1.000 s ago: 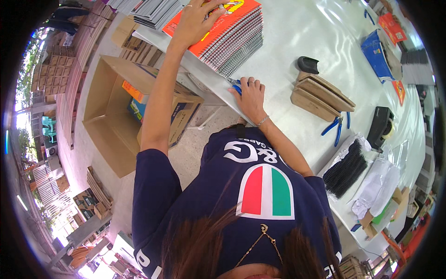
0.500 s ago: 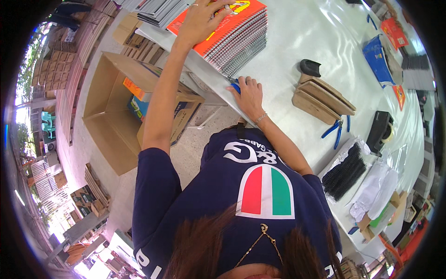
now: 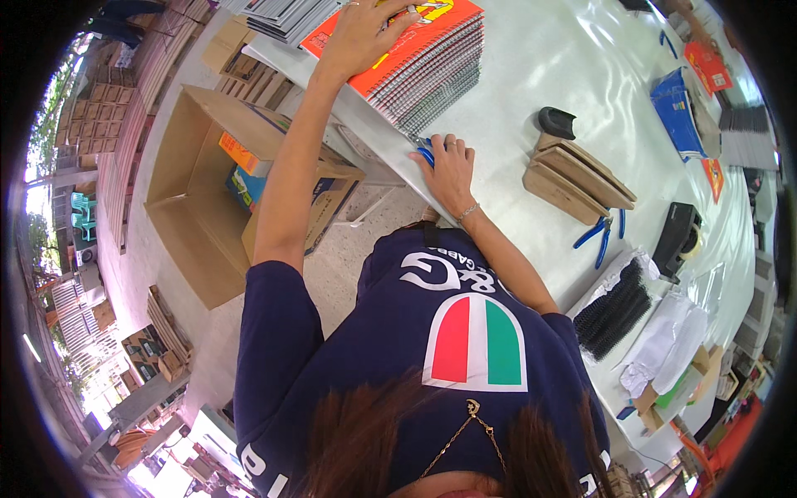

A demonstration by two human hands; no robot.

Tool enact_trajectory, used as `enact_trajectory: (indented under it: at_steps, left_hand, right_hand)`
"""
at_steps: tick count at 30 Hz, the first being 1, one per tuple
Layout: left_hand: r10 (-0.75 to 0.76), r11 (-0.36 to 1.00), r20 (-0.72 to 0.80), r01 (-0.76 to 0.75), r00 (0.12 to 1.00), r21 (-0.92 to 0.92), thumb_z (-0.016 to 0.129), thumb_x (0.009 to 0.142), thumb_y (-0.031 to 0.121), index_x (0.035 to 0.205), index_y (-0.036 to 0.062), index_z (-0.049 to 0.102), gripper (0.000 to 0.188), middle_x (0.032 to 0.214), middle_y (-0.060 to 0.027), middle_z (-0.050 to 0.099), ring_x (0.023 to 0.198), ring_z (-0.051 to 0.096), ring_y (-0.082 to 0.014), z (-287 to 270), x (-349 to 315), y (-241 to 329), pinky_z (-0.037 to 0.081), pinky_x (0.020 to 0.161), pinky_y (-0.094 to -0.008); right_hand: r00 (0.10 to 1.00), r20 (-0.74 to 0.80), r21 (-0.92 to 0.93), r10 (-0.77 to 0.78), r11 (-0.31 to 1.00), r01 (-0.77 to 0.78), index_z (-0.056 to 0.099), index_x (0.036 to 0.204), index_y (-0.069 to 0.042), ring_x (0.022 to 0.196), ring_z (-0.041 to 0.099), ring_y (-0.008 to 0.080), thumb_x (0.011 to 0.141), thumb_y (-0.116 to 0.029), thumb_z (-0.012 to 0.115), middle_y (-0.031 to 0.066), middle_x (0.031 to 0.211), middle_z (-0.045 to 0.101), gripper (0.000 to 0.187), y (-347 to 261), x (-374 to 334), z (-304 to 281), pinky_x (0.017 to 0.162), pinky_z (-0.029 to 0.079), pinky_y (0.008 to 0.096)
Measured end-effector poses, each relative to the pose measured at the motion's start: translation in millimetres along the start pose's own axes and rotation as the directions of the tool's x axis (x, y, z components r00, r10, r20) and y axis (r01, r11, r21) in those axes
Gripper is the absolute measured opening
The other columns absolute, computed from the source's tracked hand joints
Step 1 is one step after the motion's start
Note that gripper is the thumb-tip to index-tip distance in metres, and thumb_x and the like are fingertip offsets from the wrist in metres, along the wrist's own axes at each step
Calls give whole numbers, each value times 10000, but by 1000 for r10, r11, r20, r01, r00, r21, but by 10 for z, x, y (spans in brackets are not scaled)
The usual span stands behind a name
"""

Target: The person trims the edges of a stack of books using shears, organizes stacks of books on a table, and applies adhesive tape to small cardboard components by hand.

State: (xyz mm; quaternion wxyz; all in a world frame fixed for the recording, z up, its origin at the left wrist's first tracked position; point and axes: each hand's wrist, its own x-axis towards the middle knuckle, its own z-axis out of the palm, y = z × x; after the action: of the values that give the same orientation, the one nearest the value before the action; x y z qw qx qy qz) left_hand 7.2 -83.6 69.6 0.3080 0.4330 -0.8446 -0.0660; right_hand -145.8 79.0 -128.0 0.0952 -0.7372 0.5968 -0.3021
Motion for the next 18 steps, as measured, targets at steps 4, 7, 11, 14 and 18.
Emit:
enact_trajectory:
  at_steps: [4,7,11,14,18]
  left_hand:
    - [-45,997,53,49,998,-59,531,981,302,1205,83,655,337,1174,-127,583,1006,611,-301,-37,21,75,488,857,-390]
    - [-149,979,85,159,985,-129,536,978,298,1198,83,659,332,1171,-124,587,1000,619,-299,-58,17,137,489,853,-390]
    - [-120,988,89,128,989,-90,539,976,297,1200,88,661,330,1184,-128,584,995,626,-295,-22,27,89,490,859,-390]
    - [-60,998,31,60,998,-14,545,972,299,1202,90,662,332,1193,-134,582,996,624,-300,-10,-7,3,490,864,-390]
    - [-80,994,33,82,996,-74,550,969,303,1199,86,664,336,1196,-138,582,993,621,-310,-6,3,37,489,864,-386]
  right_hand:
    - [999,40,35,-33,999,31,603,974,-52,758,574,283,887,-518,617,119,829,614,474,63,62,3,698,432,404]
    - [927,364,117,93,982,-145,611,904,-27,609,602,273,900,-559,600,126,706,622,532,70,165,-78,604,494,388]
    - [671,735,343,96,801,-491,621,887,-5,625,638,273,911,-596,573,156,692,630,594,311,385,-108,601,513,399]
    - [584,807,288,90,803,-522,626,904,0,722,652,297,907,-615,568,162,734,642,618,228,457,-199,684,506,445]
    - [956,270,-55,111,993,-100,614,947,-19,832,600,304,895,-591,580,157,846,631,575,0,110,-132,765,440,460]
